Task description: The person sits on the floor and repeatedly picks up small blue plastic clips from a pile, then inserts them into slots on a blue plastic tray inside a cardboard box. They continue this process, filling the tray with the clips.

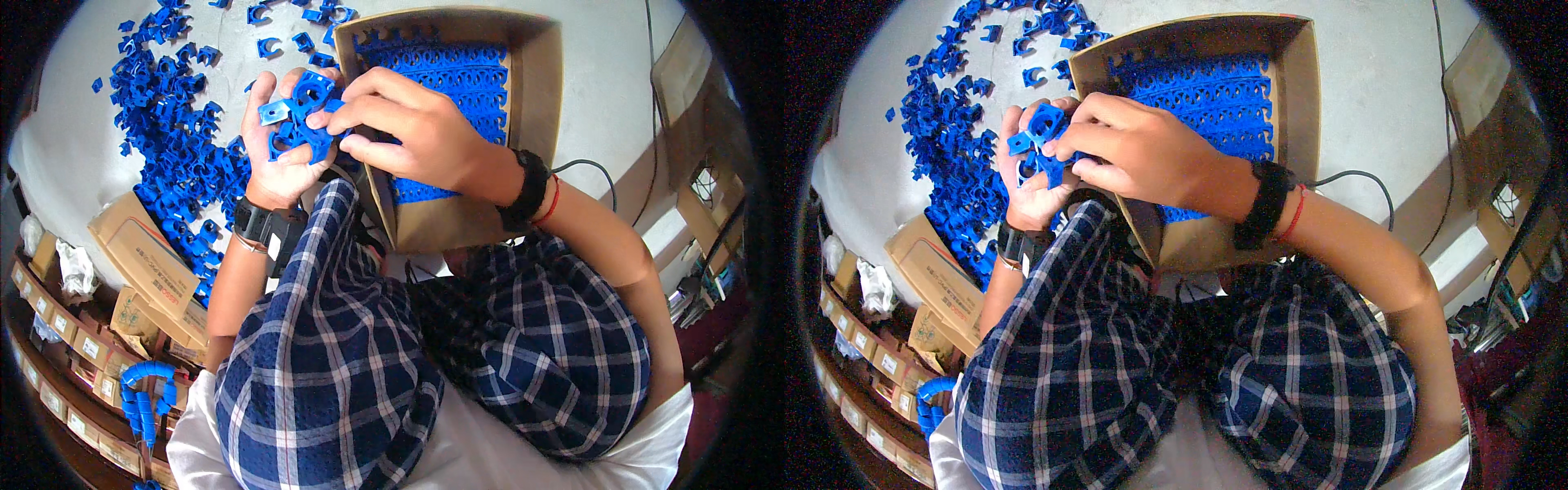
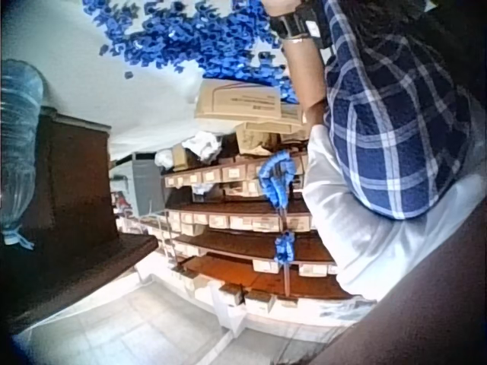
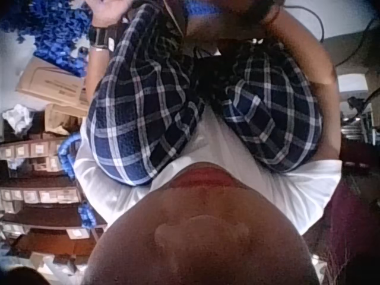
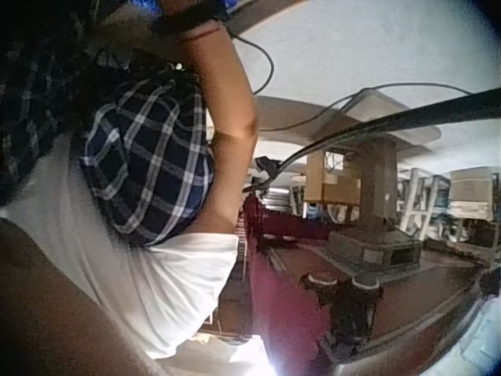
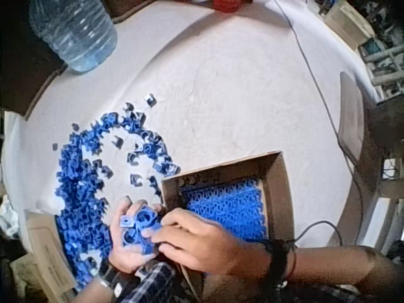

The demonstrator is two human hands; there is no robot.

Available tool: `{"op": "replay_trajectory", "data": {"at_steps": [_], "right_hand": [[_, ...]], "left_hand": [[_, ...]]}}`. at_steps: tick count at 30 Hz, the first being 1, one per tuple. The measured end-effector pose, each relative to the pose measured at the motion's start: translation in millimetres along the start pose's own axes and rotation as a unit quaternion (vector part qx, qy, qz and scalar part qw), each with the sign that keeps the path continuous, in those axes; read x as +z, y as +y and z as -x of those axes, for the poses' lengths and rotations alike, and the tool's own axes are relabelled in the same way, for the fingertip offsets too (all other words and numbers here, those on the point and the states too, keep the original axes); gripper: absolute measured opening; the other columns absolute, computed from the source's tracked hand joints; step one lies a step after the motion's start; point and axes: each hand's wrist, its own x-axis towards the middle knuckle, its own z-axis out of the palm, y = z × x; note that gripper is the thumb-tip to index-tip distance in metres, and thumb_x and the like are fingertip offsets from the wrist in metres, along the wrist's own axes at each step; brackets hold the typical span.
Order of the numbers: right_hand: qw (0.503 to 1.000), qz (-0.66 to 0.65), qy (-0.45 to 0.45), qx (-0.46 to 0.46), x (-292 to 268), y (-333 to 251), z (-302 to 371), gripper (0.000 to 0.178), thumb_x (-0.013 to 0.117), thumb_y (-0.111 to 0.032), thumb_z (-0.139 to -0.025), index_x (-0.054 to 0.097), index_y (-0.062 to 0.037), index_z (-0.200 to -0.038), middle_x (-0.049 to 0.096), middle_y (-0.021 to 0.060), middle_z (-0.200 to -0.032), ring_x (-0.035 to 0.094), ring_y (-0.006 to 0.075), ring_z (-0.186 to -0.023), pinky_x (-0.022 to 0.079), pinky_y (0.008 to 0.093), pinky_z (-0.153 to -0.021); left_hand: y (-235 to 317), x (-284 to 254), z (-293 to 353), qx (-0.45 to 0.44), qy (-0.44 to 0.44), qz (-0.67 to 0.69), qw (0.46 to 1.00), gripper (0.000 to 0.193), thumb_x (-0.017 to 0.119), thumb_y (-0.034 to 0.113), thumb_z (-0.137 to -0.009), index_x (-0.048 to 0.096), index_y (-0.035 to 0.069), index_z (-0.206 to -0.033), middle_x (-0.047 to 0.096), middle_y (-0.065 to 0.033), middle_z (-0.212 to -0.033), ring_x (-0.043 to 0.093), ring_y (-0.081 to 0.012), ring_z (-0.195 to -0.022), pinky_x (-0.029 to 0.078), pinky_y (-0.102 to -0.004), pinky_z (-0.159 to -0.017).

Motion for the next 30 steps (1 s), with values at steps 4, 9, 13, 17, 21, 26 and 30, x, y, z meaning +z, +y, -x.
{"op": "replay_trajectory", "data": {"at_steps": [4, 9, 13, 17, 21, 26, 30], "right_hand": [[0.993, -0.087, 0.012, 0.075, 3, -3, 4, 0.013, 0.070, -0.005, -0.081, 0.067, -0.0065, -0.093, 0.061, 0.0091, -0.095, 0.064, 0.0249, -0.086, 0.053, 0.0316, -0.074], [0.990, -0.089, -0.008, 0.105, 4, -3, 8, 0.013, 0.070, -0.004, -0.081, 0.069, -0.0063, -0.094, 0.063, 0.0068, -0.095, 0.064, 0.0205, -0.084, 0.053, 0.0278, -0.072], [0.999, 0.011, -0.019, 0.029, -4, 4, 10, 0.013, 0.066, -0.009, -0.084, 0.067, -0.0086, -0.096, 0.061, 0.0079, -0.094, 0.064, 0.0247, -0.084, 0.054, 0.0321, -0.072], [0.992, 0.123, -0.028, 0.002, -18, 11, 10, 0.017, 0.064, -0.012, -0.086, 0.064, -0.0120, -0.103, 0.061, 0.0081, -0.094, 0.064, 0.0273, -0.086, 0.054, 0.0357, -0.072], [0.976, 0.201, 0.073, 0.052, -37, 19, 17, 0.015, 0.067, -0.008, -0.086, 0.065, -0.0086, -0.100, 0.065, 0.0059, -0.088, 0.067, 0.0187, -0.075, 0.055, 0.0291, -0.067], [0.936, 0.235, 0.114, 0.237, -51, 48, 24, 0.017, 0.063, -0.013, -0.085, 0.059, -0.0060, -0.100, 0.064, 0.0192, -0.087, 0.064, 0.0382, -0.081, 0.051, 0.0452, -0.070], [0.905, 0.251, 0.119, 0.322, -50, 71, 27, 0.020, 0.063, -0.016, -0.084, 0.061, -0.0042, -0.100, 0.065, 0.0194, -0.088, 0.063, 0.0388, -0.085, 0.050, 0.0475, -0.076]], "left_hand": [[-1, -1, -1, -0.030, -0.061, 0.058, 0.996, 0.033, 0.048, 0.042, -0.098, 0.055, 0.010, -0.090, 0.050, -0.0162, -0.122, 0.052, -0.0238, -0.090, 0.039, -0.0175, -0.032], [2, 3, 0, -0.030, -0.095, 0.089, 0.991, 0.031, 0.050, 0.039, -0.097, 0.054, 0.009, -0.088, 0.047, -0.0121, -0.112, 0.049, -0.0229, -0.092, 0.039, -0.0167, -0.032], [3, 8, 1, -0.023, -0.082, 0.085, 0.993, 0.031, 0.051, 0.037, -0.097, 0.052, 0.008, -0.085, 0.043, -0.0089, -0.104, 0.046, -0.0215, -0.089, 0.039, -0.0184, -0.034], [0, 10, -1, -0.032, -0.085, 0.092, 0.992, 0.029, 0.052, 0.035, -0.097, 0.052, 0.009, -0.086, 0.044, -0.0089, -0.105, 0.046, -0.0207, -0.089, 0.039, -0.0184, -0.036], [-2, 9, -1, -0.036, -0.072, 0.113, 0.990, 0.029, 0.053, 0.035, -0.096, 0.051, 0.008, -0.085, 0.044, -0.0091, -0.107, 0.045, -0.0212, -0.088, 0.040, -0.0201, -0.038], [4, 7, -2, -0.035, -0.078, 0.102, 0.991, 0.029, 0.052, 0.035, -0.096, 0.050, 0.008, -0.084, 0.044, -0.0090, -0.106, 0.045, -0.0214, -0.088, 0.041, -0.0206, -0.038], [5, 7, -3, -0.042, -0.077, 0.099, 0.991, 0.032, 0.049, 0.037, -0.097, 0.050, 0.008, -0.084, 0.046, -0.0121, -0.112, 0.044, -0.0214, -0.086, 0.040, -0.0209, -0.037]]}}
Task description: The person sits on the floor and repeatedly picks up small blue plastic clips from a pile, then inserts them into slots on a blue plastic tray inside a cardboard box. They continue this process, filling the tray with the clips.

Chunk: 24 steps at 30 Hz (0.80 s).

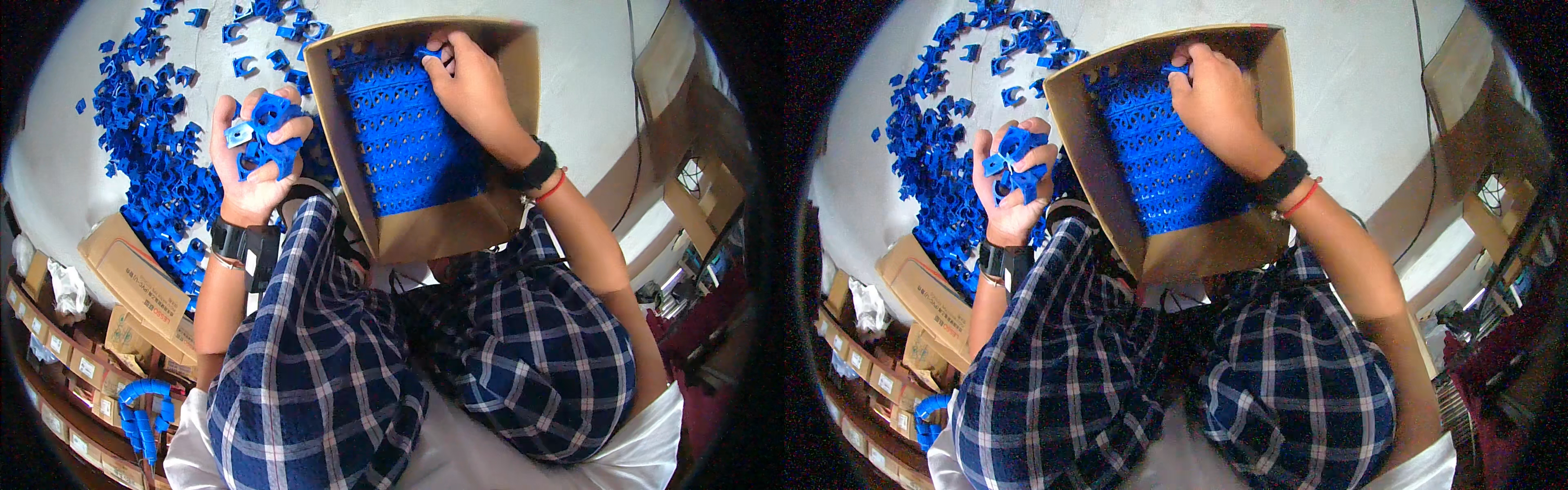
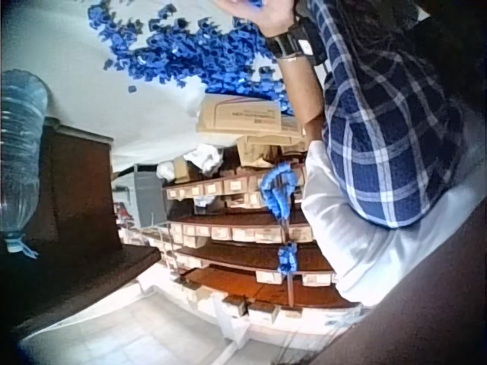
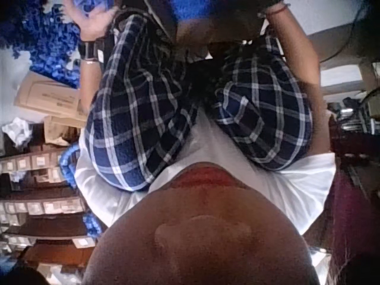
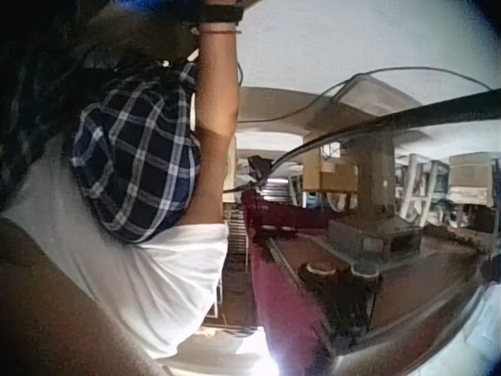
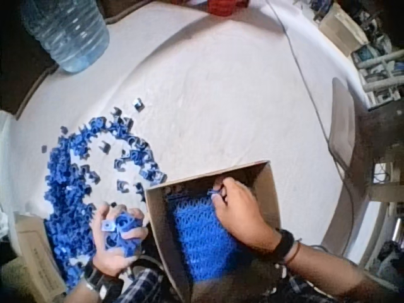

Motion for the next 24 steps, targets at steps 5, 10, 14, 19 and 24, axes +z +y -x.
{"op": "replay_trajectory", "data": {"at_steps": [5, 10, 14, 19, 24], "right_hand": [[0.997, 0.047, 0.049, -0.020, 11, 13, -1, 0.019, 0.063, -0.017, -0.084, 0.064, -0.0039, -0.097, 0.064, 0.0210, -0.092, 0.059, 0.0396, -0.093, 0.047, 0.0479, -0.085], [0.998, 0.025, 0.058, 0.001, 21, 22, -3, 0.018, 0.064, -0.017, -0.083, 0.065, -0.0047, -0.097, 0.063, 0.0217, -0.093, 0.058, 0.0397, -0.095, 0.046, 0.0477, -0.086], [0.997, 0.022, 0.073, 0.002, 26, 23, -4, 0.020, 0.065, -0.017, -0.083, 0.066, -0.0052, -0.099, 0.063, 0.0217, -0.093, 0.058, 0.0393, -0.095, 0.046, 0.0472, -0.087], [0.997, 0.004, 0.065, 0.047, 26, 20, -6, 0.019, 0.065, -0.017, -0.081, 0.067, -0.0055, -0.096, 0.065, 0.0216, -0.093, 0.060, 0.0394, -0.094, 0.047, 0.0475, -0.086], [0.996, 0.011, 0.065, 0.062, 26, 17, -7, 0.018, 0.063, -0.018, -0.080, 0.068, -0.0059, -0.093, 0.067, 0.0222, -0.091, 0.061, 0.0408, -0.091, 0.048, 0.0486, -0.085]], "left_hand": [[1, -1, 5, 0.010, 0.012, -0.005, 1.000, 0.034, 0.047, 0.039, -0.098, 0.050, 0.009, -0.084, 0.046, -0.0123, -0.113, 0.044, -0.0212, -0.085, 0.040, -0.0202, -0.037], [7, -5, 9, 0.013, 0.015, 0.004, 1.000, 0.031, 0.049, 0.037, -0.098, 0.049, 0.008, -0.085, 0.043, -0.0114, -0.114, 0.045, -0.0220, -0.086, 0.044, -0.0224, -0.036], [10, -7, 10, 0.022, 0.024, 0.011, 0.999, 0.030, 0.050, 0.036, -0.097, 0.050, 0.008, -0.086, 0.042, -0.0104, -0.114, 0.046, -0.0230, -0.086, 0.046, -0.0239, -0.035], [11, -11, 9, 0.016, 0.025, 0.008, 1.000, 0.033, 0.049, 0.040, -0.097, 0.050, 0.008, -0.086, 0.043, -0.0112, -0.113, 0.045, -0.0222, -0.085, 0.044, -0.0226, -0.035], [11, -13, 10, 0.006, 0.033, 0.007, 0.999, 0.038, 0.047, 0.043, -0.099, 0.050, 0.008, -0.086, 0.045, -0.0129, -0.112, 0.044, -0.0209, -0.085, 0.042, -0.0199, -0.037]]}}
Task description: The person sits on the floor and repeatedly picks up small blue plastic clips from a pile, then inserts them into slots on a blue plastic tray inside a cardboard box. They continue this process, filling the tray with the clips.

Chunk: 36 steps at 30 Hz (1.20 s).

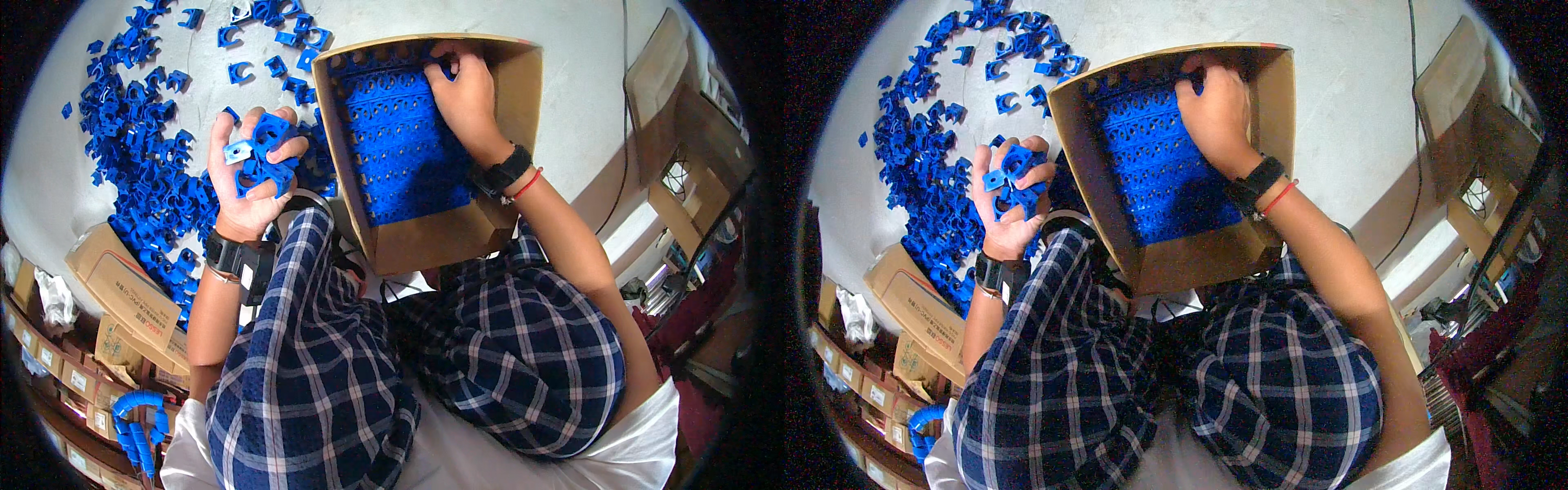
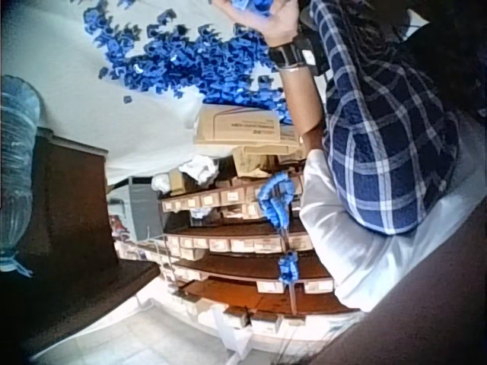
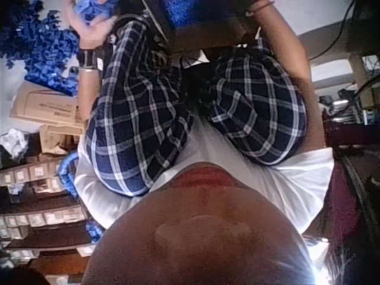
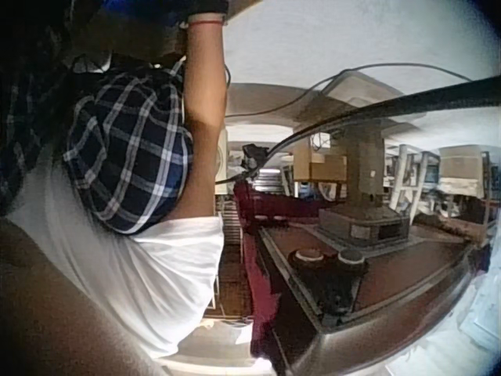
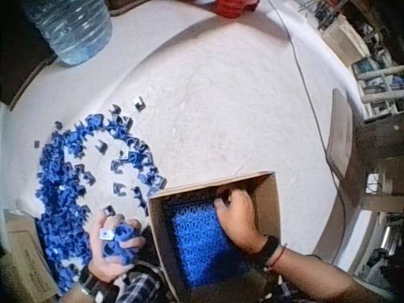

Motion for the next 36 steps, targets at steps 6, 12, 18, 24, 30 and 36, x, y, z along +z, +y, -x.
{"op": "replay_trajectory", "data": {"at_steps": [6, 12, 18, 24, 30, 36], "right_hand": [[1.000, -0.003, -0.010, -0.024, 1.5, 3.5, -3.6, 0.021, 0.060, -0.019, -0.080, 0.070, -0.0026, -0.089, 0.067, 0.0239, -0.090, 0.062, 0.0418, -0.088, 0.049, 0.0498, -0.083], [0.995, 0.079, -0.037, -0.052, 2.7, 7.6, -2.3, 0.031, 0.057, -0.024, -0.081, 0.069, 0.0047, -0.085, 0.065, 0.0265, -0.089, 0.059, 0.0421, -0.090, 0.046, 0.0502, -0.087], [0.984, 0.145, -0.005, -0.107, 1.1, 1.9, 4.8, 0.031, 0.056, -0.024, -0.080, 0.069, 0.0041, -0.082, 0.064, 0.0247, -0.091, 0.053, 0.0399, -0.095, 0.043, 0.0503, -0.086], [0.978, 0.168, -0.007, -0.126, -0.3, -0.8, 4.8, 0.029, 0.054, -0.021, -0.080, 0.070, 0.0034, -0.083, 0.065, 0.0237, -0.090, 0.053, 0.0393, -0.093, 0.042, 0.0508, -0.084], [0.975, 0.174, -0.010, -0.138, 0.2, 3.0, 2.0, 0.028, 0.053, -0.018, -0.080, 0.071, 0.0029, -0.085, 0.066, 0.0230, -0.091, 0.053, 0.0396, -0.093, 0.042, 0.0502, -0.085], [0.973, 0.176, -0.029, -0.144, 0.4, 4.4, 2.1, 0.029, 0.052, -0.018, -0.081, 0.071, 0.0021, -0.090, 0.066, 0.0226, -0.095, 0.053, 0.0391, -0.095, 0.043, 0.0500, -0.087]], "left_hand": [[0.1, -0.1, -0.1, 0.000, 0.010, 0.006, 1.000, 0.034, 0.050, 0.041, -0.097, 0.050, 0.009, -0.085, 0.043, -0.0105, -0.112, 0.046, -0.0228, -0.084, 0.043, -0.0221, -0.035], [-0.1, -0.2, -0.5, 0.004, 0.013, 0.000, 1.000, 0.034, 0.049, 0.041, -0.097, 0.049, 0.009, -0.085, 0.043, -0.0106, -0.113, 0.046, -0.0223, -0.085, 0.043, -0.0228, -0.036], [-0.9, -1.8, -1.2, 0.008, 0.012, -0.013, 1.000, 0.035, 0.048, 0.042, -0.097, 0.049, 0.009, -0.086, 0.044, -0.0112, -0.113, 0.046, -0.0218, -0.085, 0.043, -0.0228, -0.037], [-1.4, -2.8, -0.9, 0.007, 0.012, -0.015, 1.000, 0.036, 0.047, 0.044, -0.098, 0.050, 0.009, -0.086, 0.045, -0.0122, -0.113, 0.046, -0.0215, -0.085, 0.043, -0.0223, -0.037], [-1.8, -3.3, 0.1, 0.006, 0.021, -0.014, 1.000, 0.037, 0.046, 0.044, -0.098, 0.050, 0.009, -0.085, 0.046, -0.0126, -0.112, 0.046, -0.0215, -0.084, 0.043, -0.0225, -0.036], [-1.8, -3.1, -0.6, 0.004, 0.017, -0.016, 1.000, 0.036, 0.046, 0.043, -0.098, 0.050, 0.009, -0.085, 0.046, -0.0127, -0.112, 0.046, -0.0218, -0.083, 0.043, -0.0225, -0.036]]}}
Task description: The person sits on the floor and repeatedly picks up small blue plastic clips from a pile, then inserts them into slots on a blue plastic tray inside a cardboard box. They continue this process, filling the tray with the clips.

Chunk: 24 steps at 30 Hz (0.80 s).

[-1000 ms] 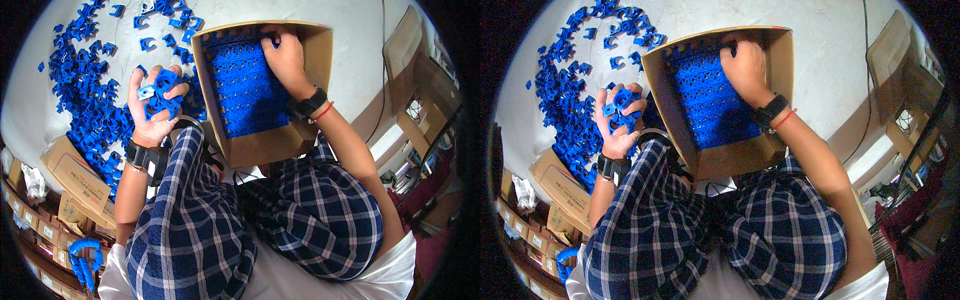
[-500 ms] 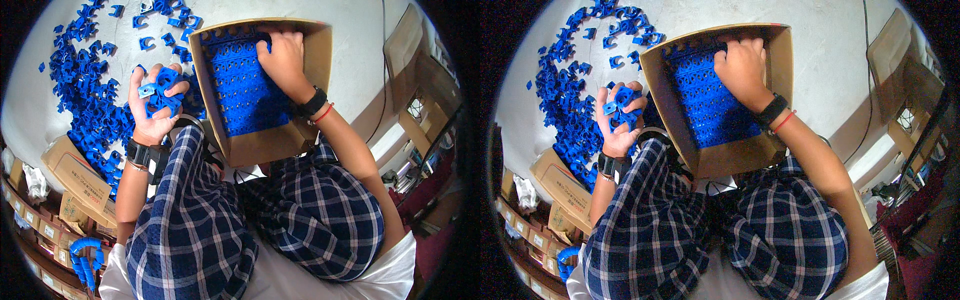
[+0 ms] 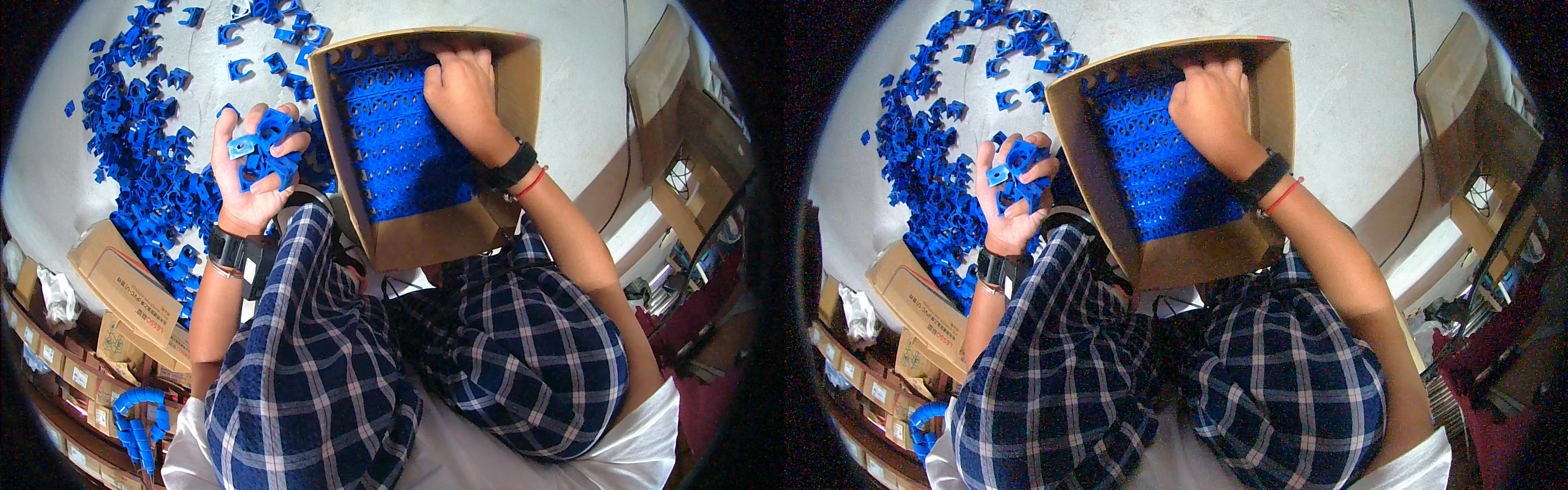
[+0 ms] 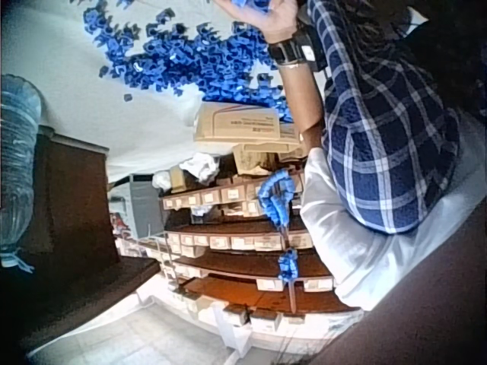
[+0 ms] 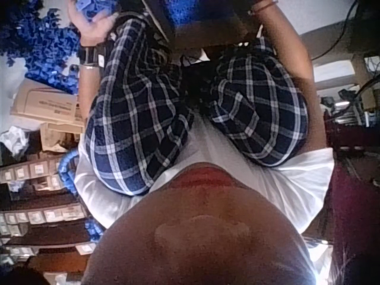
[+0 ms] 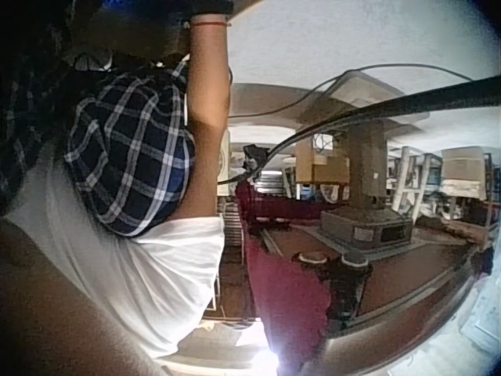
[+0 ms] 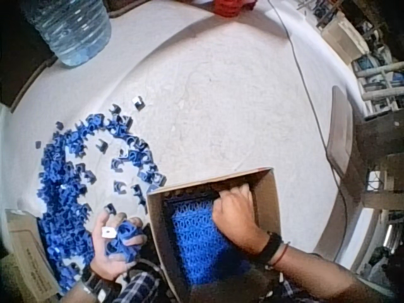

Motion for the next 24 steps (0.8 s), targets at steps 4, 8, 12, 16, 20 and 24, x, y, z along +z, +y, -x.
{"op": "replay_trajectory", "data": {"at_steps": [4, 8, 12, 16, 20, 24], "right_hand": [[1.000, -0.012, -0.005, 0.005, -2, 0, 1, 0.029, 0.052, -0.017, -0.081, 0.071, 0.0019, -0.091, 0.066, 0.0224, -0.096, 0.053, 0.0392, -0.097, 0.043, 0.0504, -0.087], [1.000, -0.008, -0.004, 0.002, -4, -2, 2, 0.028, 0.053, -0.017, -0.080, 0.070, 0.0011, -0.092, 0.065, 0.0215, -0.097, 0.052, 0.0392, -0.097, 0.043, 0.0504, -0.086], [0.999, 0.025, 0.033, 0.013, -12, -12, 2, 0.024, 0.055, -0.018, -0.079, 0.069, -0.0035, -0.093, 0.062, 0.0180, -0.094, 0.052, 0.0379, -0.093, 0.044, 0.0496, -0.084], [0.988, -0.100, 0.103, -0.065, -33, -40, 6, 0.027, 0.058, -0.010, -0.076, 0.065, -0.0080, -0.102, 0.059, 0.0144, -0.092, 0.053, 0.0342, -0.088, 0.043, 0.0459, -0.080], [0.957, -0.255, 0.037, -0.131, -53, -80, 17, 0.034, 0.060, -0.009, -0.076, 0.060, -0.0060, -0.110, 0.058, 0.0147, -0.099, 0.052, 0.0350, -0.090, 0.043, 0.0433, -0.083], [0.909, -0.370, -0.026, -0.191, -60, -94, 15, 0.037, 0.061, -0.003, -0.078, 0.063, -0.0087, -0.115, 0.061, 0.0112, -0.105, 0.056, 0.0311, -0.100, 0.043, 0.0381, -0.088]], "left_hand": [[-2, 0, 0, 0.006, 0.002, -0.007, 1.000, 0.035, 0.046, 0.041, -0.098, 0.050, 0.009, -0.085, 0.046, -0.0127, -0.112, 0.046, -0.0217, -0.084, 0.043, -0.0225, -0.036], [-2, 2, 0, 0.006, 0.002, -0.020, 1.000, 0.038, 0.046, 0.044, -0.098, 0.051, 0.008, -0.086, 0.045, -0.0123, -0.112, 0.044, -0.0207, -0.083, 0.041, -0.0199, -0.036], [-4, 6, 2, 0.015, 0.028, -0.052, 0.998, 0.035, 0.047, 0.041, -0.098, 0.049, 0.009, -0.086, 0.045, -0.0111, -0.111, 0.045, -0.0206, -0.084, 0.038, -0.0191, -0.035], [-8, 12, 2, 0.017, 0.033, -0.071, 0.997, 0.035, 0.047, 0.043, -0.098, 0.051, 0.010, -0.087, 0.046, -0.0106, -0.111, 0.045, -0.0207, -0.083, 0.037, -0.0187, -0.035], [-12, 16, 0, 0.011, 0.053, -0.139, 0.989, 0.038, 0.046, 0.050, -0.097, 0.047, 0.013, -0.087, 0.047, -0.0109, -0.110, 0.044, -0.0186, -0.083, 0.035, -0.0167, -0.035], [-14, 19, -1, -0.014, 0.047, -0.152, 0.987, 0.040, 0.042, 0.052, -0.097, 0.045, 0.013, -0.089, 0.049, -0.0114, -0.103, 0.046, -0.0182, -0.083, 0.033, -0.0165, -0.035]]}}
